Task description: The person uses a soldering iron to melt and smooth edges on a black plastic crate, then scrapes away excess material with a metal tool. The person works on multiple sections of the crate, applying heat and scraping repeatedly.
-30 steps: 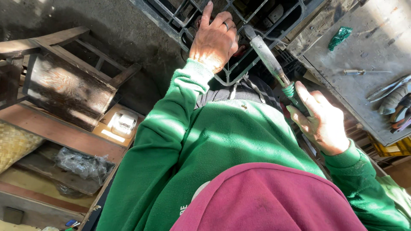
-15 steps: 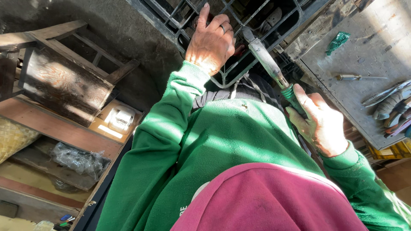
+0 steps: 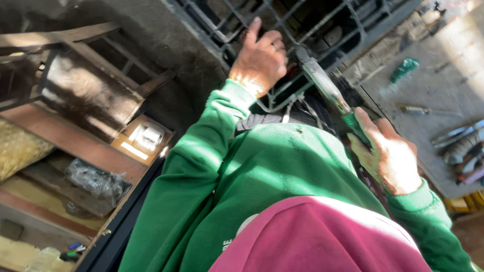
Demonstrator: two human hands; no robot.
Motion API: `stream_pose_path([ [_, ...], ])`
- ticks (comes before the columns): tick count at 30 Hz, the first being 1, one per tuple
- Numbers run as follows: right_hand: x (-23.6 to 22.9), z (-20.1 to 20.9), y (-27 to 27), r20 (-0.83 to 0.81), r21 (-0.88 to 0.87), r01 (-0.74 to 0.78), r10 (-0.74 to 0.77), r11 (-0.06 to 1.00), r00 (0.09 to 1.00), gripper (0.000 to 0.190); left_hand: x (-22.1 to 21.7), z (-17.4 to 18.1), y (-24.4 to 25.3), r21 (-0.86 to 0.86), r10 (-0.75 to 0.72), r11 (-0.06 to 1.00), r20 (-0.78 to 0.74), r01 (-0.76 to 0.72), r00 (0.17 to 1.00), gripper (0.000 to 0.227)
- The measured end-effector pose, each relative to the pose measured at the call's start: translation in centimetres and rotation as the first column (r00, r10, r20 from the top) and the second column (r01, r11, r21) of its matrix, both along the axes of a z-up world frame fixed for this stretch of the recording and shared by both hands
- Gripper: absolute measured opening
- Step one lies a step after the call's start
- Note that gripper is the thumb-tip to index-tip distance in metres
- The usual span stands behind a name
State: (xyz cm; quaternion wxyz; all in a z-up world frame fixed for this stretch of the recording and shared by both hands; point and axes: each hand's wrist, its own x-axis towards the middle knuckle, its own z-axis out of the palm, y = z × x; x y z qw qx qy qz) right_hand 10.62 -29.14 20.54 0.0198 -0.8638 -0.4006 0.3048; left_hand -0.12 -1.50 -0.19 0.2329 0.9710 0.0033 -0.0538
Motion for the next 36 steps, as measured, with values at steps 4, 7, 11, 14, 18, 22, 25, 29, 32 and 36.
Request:
stream_pose_path([
  [4, 0.1, 0.1, 0.5, 0.011, -0.043, 0.022, -0.022, 0.999, 1.0, 0.064, 0.0, 0.0, -0.4, -0.033, 0.066, 0.997, 0.054, -0.065, 0.996, 0.029],
  [7, 0.3, -0.1, 0.4, 0.002, -0.017, 0.027, -0.027, 0.999, 1.0, 0.065, 0.1, -0.2, -0.5, 0.006, 0.074, 0.997, 0.021, -0.075, 0.997, 0.028],
  [11, 0.7, -0.2, -0.2, -0.016, -0.027, -0.004, 0.004, 1.0, 1.0, 0.064, -0.1, -0.3, -0.5, 0.003, 0.062, 0.998, 0.034, -0.062, 0.998, 0.028],
  [14, 0.9, -0.2, -0.5, -0.011, -0.036, -0.027, 0.027, 0.999, 1.0, 0.061, -0.2, -0.1, -0.5, 0.02, 0.053, 0.998, 0.015, -0.053, 0.998, 0.027],
  [18, 0.5, 0.2, -0.6, 0.011, -0.069, -0.028, 0.028, 0.997, 1.0, 0.059, 0.1, 0.3, -0.5, 0.028, 0.042, 0.999, -0.006, -0.042, 0.999, 0.028],
  [22, 0.0, 0.3, -0.2, 0.031, -0.086, -0.01, 0.012, 0.996, 0.999, 0.055, 0.2, 0.8, -0.4, 0.023, 0.058, 0.998, 0.008, -0.058, 0.998, 0.031],
  [25, -0.5, 0.8, 0.7, 0.034, -0.115, 0.002, 0.001, 0.993, 0.999, 0.057, 0.2, 1.3, 0.0, 0.01, 0.054, 0.998, 0.017, -0.054, 0.998, 0.029],
  [29, -1.1, 0.4, 1.2, 0.001, -0.085, 0.05, -0.05, 0.995, 0.999, 0.056, 0.2, 1.1, 0.0, 0.065, -0.066, 0.995, -0.055, 0.07, 0.996, 0.024],
  [32, -1.4, 0.5, 1.0, -0.01, -0.038, 0.063, -0.063, 0.997, 0.998, 0.056, 0.4, 0.4, -0.2, 0.023, -0.017, 1.0, 0.012, 0.017, 1.0, 0.028],
  [36, -2.0, -0.4, 0.7, 0.01, -0.026, 0.079, -0.078, 0.997, 0.997, 0.056, -0.3, -0.9, -0.4, 0.041, 0.017, 0.999, 0.036, -0.019, 0.999, 0.027],
])
